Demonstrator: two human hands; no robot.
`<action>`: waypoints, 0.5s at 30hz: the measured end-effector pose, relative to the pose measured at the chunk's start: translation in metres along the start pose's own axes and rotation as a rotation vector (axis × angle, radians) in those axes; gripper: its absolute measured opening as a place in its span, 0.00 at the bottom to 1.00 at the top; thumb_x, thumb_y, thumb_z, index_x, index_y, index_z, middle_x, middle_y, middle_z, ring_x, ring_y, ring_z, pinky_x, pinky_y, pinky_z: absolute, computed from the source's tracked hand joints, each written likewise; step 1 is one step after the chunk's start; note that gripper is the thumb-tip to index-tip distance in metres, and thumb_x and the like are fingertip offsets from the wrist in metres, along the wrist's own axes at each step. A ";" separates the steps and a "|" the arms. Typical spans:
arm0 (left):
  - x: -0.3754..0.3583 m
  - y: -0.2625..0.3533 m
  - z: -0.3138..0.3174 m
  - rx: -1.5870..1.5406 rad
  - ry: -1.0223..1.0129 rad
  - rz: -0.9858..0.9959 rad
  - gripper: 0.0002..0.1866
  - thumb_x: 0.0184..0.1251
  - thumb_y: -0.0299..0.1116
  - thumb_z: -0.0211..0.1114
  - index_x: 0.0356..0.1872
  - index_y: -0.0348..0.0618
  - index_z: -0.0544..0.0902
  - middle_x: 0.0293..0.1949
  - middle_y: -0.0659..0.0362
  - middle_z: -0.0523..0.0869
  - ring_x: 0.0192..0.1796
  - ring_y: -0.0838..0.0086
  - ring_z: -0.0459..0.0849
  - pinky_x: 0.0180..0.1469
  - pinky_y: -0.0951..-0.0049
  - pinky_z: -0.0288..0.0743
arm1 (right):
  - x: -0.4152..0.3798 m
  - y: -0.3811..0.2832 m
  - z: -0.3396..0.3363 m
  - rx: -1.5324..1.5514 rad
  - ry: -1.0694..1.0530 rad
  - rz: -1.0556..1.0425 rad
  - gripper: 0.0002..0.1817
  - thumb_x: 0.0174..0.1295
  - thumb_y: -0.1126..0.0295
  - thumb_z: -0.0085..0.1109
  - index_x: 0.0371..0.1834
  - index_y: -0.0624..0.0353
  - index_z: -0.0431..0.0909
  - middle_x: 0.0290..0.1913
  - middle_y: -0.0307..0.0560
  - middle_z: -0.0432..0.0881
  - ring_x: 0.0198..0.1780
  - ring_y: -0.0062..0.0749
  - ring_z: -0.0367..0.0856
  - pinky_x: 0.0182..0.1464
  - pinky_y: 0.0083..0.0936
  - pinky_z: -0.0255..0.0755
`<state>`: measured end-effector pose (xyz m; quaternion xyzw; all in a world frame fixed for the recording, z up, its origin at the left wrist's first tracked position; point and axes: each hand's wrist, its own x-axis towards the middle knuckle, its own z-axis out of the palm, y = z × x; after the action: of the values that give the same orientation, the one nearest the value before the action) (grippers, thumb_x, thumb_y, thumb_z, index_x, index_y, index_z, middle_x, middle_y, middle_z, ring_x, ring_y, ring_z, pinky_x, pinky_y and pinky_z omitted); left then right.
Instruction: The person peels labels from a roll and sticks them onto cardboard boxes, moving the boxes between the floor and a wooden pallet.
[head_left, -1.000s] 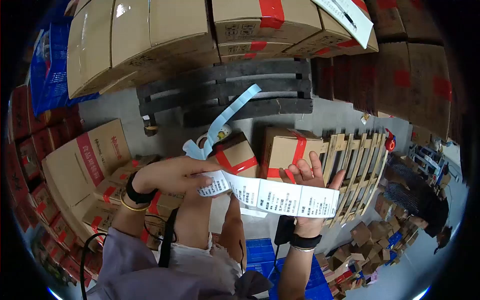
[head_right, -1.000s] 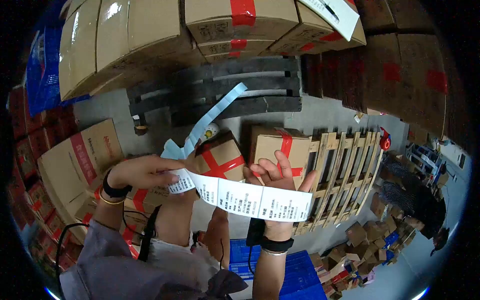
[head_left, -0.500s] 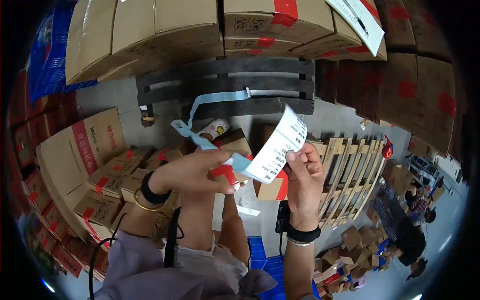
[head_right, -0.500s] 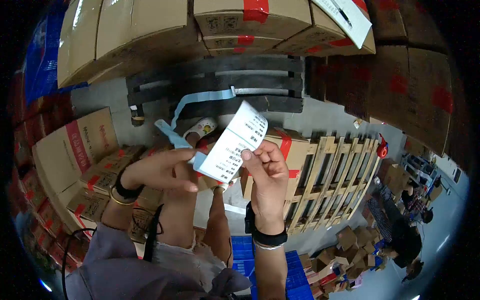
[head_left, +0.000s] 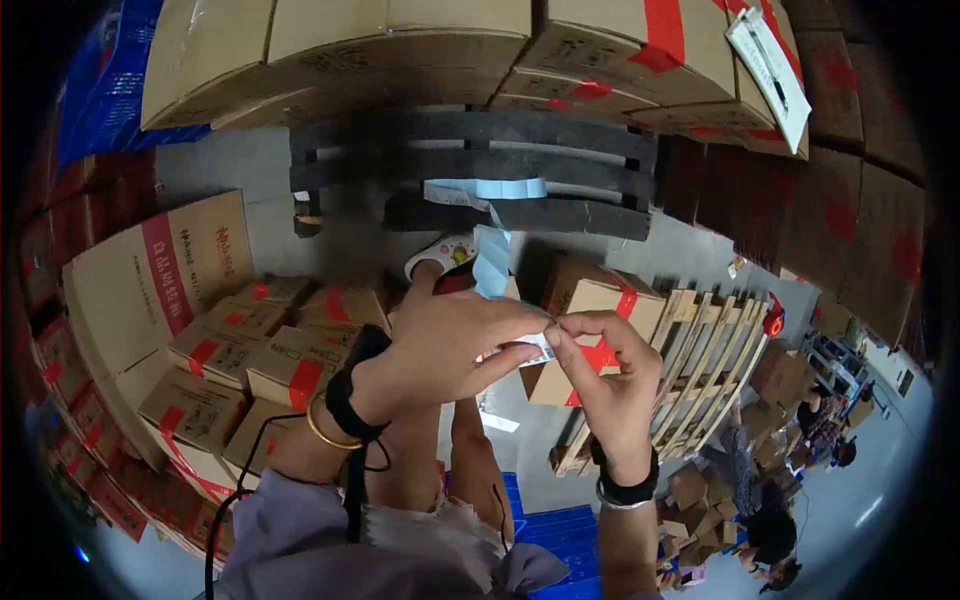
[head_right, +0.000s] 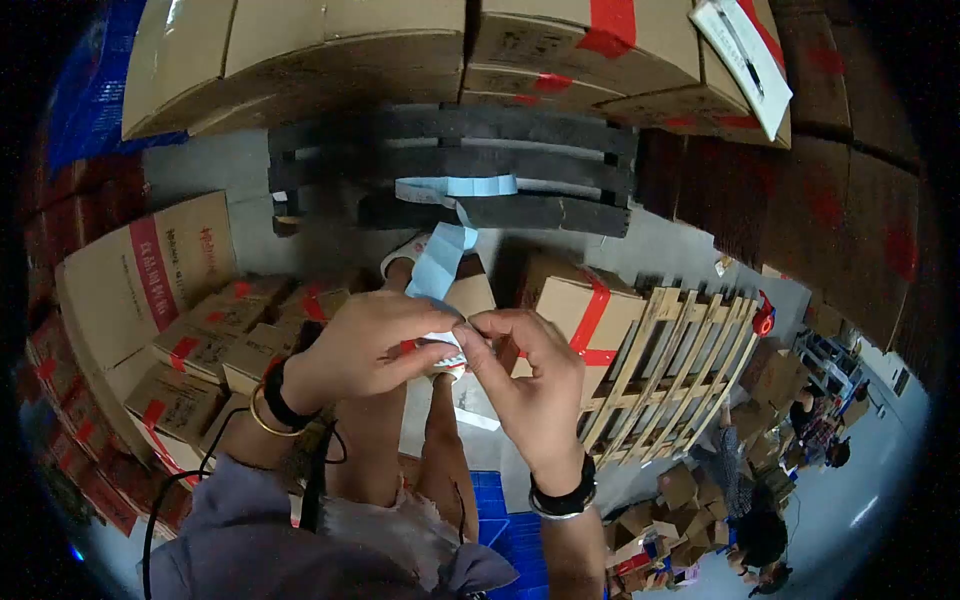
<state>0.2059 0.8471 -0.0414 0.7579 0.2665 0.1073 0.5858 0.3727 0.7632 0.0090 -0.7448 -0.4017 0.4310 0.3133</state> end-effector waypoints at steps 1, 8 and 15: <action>-0.007 -0.006 -0.002 0.015 -0.002 0.004 0.12 0.59 0.34 0.64 0.42 0.42 0.82 0.32 0.54 0.82 0.32 0.59 0.81 0.34 0.65 0.72 | 0.005 -0.002 0.004 0.054 -0.078 0.057 0.05 0.56 0.75 0.66 0.35 0.60 0.81 0.36 0.39 0.83 0.32 0.20 0.78 0.35 0.17 0.71; -0.044 -0.046 -0.049 -0.238 0.027 -0.151 0.14 0.60 0.32 0.65 0.46 0.40 0.82 0.29 0.56 0.81 0.29 0.67 0.79 0.31 0.71 0.68 | 0.056 0.001 0.043 0.380 -0.506 0.134 0.09 0.57 0.75 0.65 0.40 0.63 0.80 0.37 0.42 0.82 0.35 0.20 0.81 0.40 0.18 0.76; -0.059 -0.087 -0.067 -0.398 0.082 -0.206 0.16 0.62 0.31 0.64 0.50 0.40 0.80 0.37 0.54 0.83 0.38 0.69 0.82 0.41 0.74 0.73 | 0.115 0.020 0.087 0.374 -0.765 0.226 0.06 0.59 0.73 0.64 0.37 0.64 0.81 0.36 0.40 0.82 0.34 0.17 0.78 0.37 0.15 0.73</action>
<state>0.1010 0.8862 -0.0955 0.5911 0.3395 0.1282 0.7204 0.3363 0.8638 -0.0893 -0.5013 -0.3201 0.7726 0.2223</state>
